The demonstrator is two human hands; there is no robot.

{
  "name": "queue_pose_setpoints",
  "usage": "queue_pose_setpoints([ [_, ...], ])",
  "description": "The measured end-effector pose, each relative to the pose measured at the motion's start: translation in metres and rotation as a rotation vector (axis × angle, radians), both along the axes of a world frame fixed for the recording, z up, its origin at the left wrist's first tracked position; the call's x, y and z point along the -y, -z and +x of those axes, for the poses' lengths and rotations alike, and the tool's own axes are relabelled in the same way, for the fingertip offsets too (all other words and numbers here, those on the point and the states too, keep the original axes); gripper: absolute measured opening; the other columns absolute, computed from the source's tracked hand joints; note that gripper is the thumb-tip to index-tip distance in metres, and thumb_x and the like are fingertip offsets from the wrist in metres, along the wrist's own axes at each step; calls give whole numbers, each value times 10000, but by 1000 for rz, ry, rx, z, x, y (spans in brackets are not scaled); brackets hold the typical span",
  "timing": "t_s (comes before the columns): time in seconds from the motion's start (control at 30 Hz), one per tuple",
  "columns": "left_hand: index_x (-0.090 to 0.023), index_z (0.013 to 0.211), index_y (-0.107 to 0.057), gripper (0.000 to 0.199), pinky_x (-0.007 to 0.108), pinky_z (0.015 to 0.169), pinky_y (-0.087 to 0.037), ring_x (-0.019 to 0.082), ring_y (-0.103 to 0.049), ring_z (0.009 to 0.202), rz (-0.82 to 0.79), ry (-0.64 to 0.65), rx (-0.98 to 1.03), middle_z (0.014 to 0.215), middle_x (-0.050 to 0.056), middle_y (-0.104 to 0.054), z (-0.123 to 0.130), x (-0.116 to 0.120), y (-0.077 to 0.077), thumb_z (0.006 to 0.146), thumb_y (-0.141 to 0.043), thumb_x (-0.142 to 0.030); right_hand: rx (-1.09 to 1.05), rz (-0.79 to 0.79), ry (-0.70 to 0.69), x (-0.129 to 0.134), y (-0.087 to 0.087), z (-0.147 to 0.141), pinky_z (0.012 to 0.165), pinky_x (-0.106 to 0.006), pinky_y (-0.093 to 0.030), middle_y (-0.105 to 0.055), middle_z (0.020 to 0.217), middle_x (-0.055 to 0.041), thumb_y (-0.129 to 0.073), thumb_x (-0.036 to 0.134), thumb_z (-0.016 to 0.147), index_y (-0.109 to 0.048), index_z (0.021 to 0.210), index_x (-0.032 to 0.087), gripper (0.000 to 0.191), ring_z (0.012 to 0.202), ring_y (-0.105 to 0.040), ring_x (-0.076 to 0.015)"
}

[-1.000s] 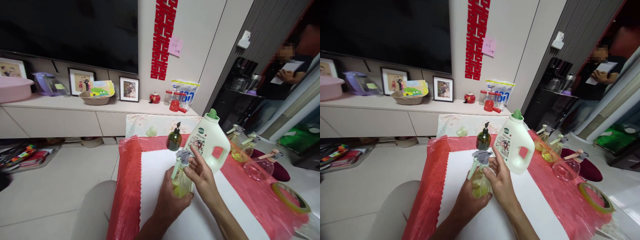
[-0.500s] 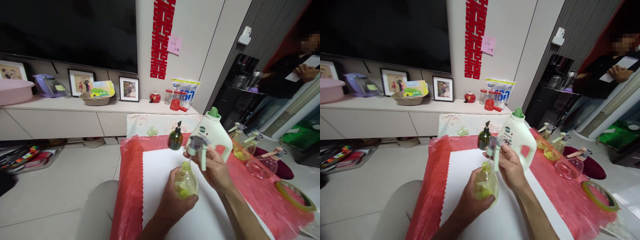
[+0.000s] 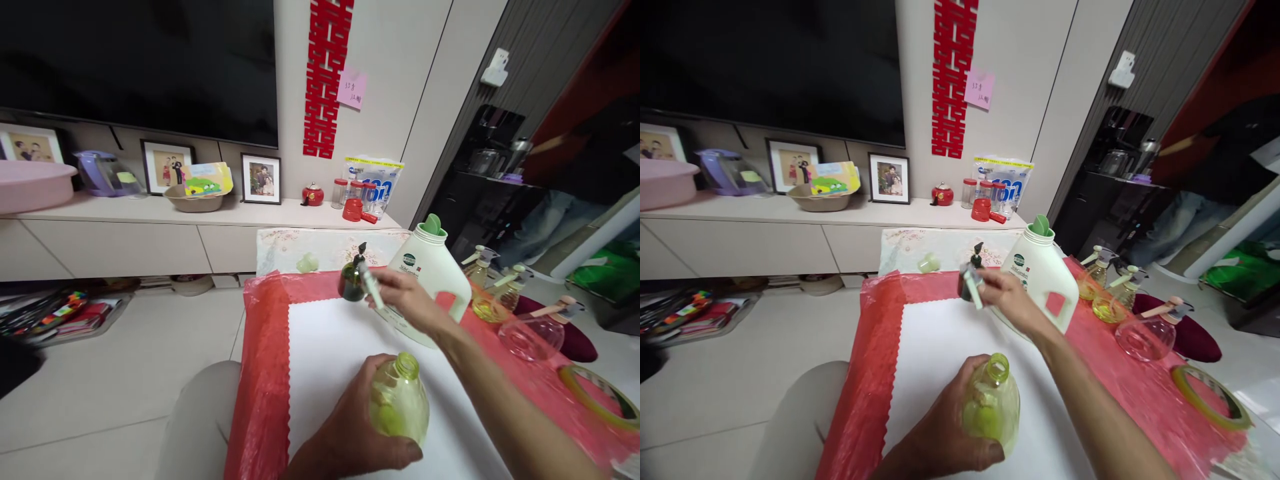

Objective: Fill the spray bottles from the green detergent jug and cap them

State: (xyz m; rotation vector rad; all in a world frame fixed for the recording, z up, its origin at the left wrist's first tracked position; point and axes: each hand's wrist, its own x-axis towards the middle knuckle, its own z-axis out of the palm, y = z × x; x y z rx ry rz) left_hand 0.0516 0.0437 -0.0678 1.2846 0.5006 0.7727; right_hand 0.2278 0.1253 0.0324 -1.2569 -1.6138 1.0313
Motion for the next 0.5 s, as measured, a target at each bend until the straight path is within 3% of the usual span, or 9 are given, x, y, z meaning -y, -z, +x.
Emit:
queue_pose_setpoints([
  [0.07, -240, 1311, -523, 877, 384, 809, -534, 262, -629, 981, -41, 69, 77, 1133, 78, -646, 0, -1, 2, 518, -898, -254, 118, -41, -66, -5, 40, -2, 730, -269, -547, -641, 931, -70, -619, 432, 930, -629, 1142, 93, 399, 792, -618, -125],
  [0.13, -235, 1308, -507, 864, 409, 861, -512, 274, -614, 1024, -69, 102, 161, 1156, 83, -627, 1, -2, 2, 537, -895, -271, 235, -31, -112, -9, 77, -4, 807, -295, -552, -629, 999, -68, -598, 464, 981, -621, 1161, 96, 410, 864, -614, -127],
  [0.2, -223, 1279, -507, 831, 429, 898, -489, 279, -604, 1040, -70, 105, 242, 1154, 87, -616, 2, -4, 1, 551, -901, -294, 336, 19, -135, -15, 105, -7, 914, -344, -536, -611, 1090, -77, -602, 465, 990, -615, 1182, 106, 407, 980, -603, -151],
  [0.27, -219, 1257, -511, 786, 430, 907, -475, 276, -596, 1044, -52, 95, 302, 1150, 90, -609, 3, -6, 1, 586, -902, -335, 410, 84, -146, -20, 122, -9, 956, -369, -518, -608, 1070, -73, -597, 466, 994, -617, 1175, 112, 398, 1007, -593, -158],
  [0.37, -226, 1274, -499, 762, 420, 909, -467, 276, -587, 1066, -30, 61, 321, 1166, 93, -609, 4, -8, 3, 639, -889, -387, 452, 199, -127, -19, 128, -8, 984, -382, -503, -612, 1067, -75, -584, 488, 998, -625, 1172, 124, 406, 1034, -588, -163],
  [0.5, -218, 1323, -452, 824, 400, 875, -471, 256, -583, 1015, -41, -1, 245, 1160, 92, -610, 3, -9, 6, 643, -867, -431, 420, 363, 43, 11, 106, 7, 926, -334, -520, -613, 1132, -90, -505, 492, 1030, -632, 1194, 131, 416, 1030, -598, -154],
])
